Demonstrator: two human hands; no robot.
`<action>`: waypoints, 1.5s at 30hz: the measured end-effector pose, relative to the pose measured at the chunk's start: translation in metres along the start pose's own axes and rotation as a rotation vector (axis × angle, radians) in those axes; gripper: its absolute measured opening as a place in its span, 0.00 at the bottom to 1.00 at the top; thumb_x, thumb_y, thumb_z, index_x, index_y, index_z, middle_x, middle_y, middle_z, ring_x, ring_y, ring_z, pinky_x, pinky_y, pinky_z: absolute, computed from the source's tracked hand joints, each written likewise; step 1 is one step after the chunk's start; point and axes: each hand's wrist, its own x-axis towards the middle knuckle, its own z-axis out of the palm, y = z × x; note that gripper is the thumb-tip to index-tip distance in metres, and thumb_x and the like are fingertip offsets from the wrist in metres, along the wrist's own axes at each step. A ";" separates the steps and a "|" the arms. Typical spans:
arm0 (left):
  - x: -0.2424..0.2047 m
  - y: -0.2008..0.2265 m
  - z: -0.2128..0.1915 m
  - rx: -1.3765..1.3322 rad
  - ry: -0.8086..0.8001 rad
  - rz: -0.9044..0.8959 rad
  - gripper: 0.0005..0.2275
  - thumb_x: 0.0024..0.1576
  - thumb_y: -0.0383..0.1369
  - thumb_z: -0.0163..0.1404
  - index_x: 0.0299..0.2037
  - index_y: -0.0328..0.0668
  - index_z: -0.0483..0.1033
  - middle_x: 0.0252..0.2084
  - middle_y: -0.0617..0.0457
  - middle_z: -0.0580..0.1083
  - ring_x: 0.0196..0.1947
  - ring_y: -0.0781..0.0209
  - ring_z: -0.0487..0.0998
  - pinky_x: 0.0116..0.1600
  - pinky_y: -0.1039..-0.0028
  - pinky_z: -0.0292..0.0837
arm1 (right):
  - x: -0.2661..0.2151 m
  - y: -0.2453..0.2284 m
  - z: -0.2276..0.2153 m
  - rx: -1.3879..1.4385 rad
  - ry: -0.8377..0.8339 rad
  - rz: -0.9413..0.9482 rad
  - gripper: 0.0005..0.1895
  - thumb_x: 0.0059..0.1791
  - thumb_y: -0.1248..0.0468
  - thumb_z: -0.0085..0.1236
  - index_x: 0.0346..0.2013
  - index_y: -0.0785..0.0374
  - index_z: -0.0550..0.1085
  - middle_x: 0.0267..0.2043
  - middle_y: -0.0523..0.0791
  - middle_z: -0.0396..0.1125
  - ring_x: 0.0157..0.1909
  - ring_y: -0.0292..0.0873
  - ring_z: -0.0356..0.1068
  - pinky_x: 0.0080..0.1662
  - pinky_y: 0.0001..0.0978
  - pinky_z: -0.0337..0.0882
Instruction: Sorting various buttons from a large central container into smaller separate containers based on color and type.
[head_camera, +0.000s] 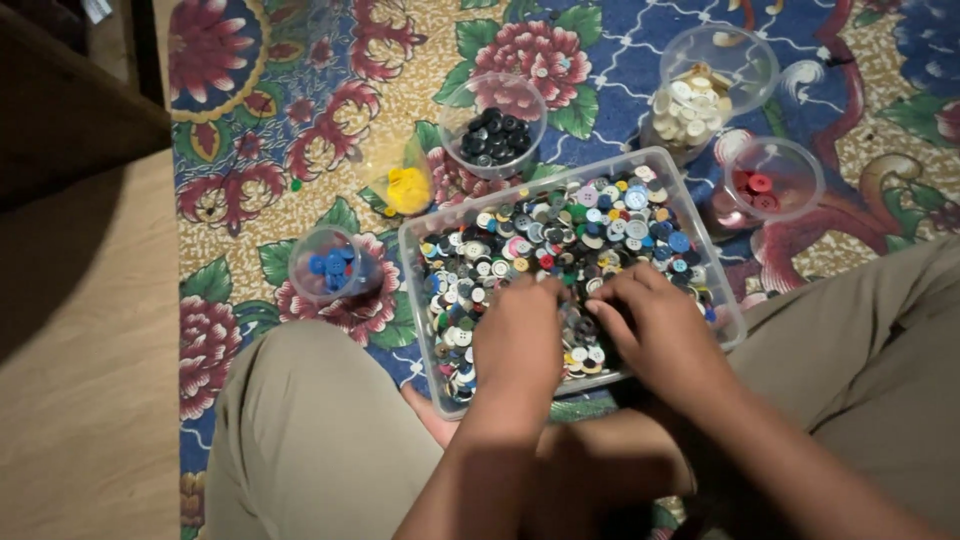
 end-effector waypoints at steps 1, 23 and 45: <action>-0.004 -0.001 -0.004 0.000 0.005 -0.004 0.11 0.60 0.29 0.52 0.50 0.53 0.80 0.46 0.50 0.75 0.53 0.42 0.78 0.50 0.47 0.79 | -0.002 0.000 0.000 0.002 -0.001 -0.007 0.07 0.51 0.56 0.59 0.37 0.53 0.81 0.38 0.43 0.72 0.44 0.55 0.77 0.46 0.47 0.76; -0.058 -0.040 -0.035 -0.271 -0.072 -0.346 0.09 0.62 0.39 0.51 0.48 0.63 0.82 0.43 0.55 0.83 0.49 0.46 0.83 0.56 0.52 0.77 | 0.004 -0.065 0.009 0.204 -0.180 -0.135 0.09 0.55 0.61 0.47 0.45 0.55 0.75 0.47 0.47 0.76 0.51 0.57 0.76 0.52 0.49 0.74; -0.045 -0.030 -0.015 -0.163 0.323 -0.097 0.13 0.58 0.33 0.45 0.49 0.44 0.80 0.43 0.47 0.81 0.40 0.41 0.80 0.44 0.53 0.74 | 0.049 -0.028 -0.050 0.787 -0.191 0.595 0.09 0.62 0.68 0.37 0.53 0.68 0.66 0.47 0.58 0.74 0.41 0.54 0.74 0.45 0.47 0.77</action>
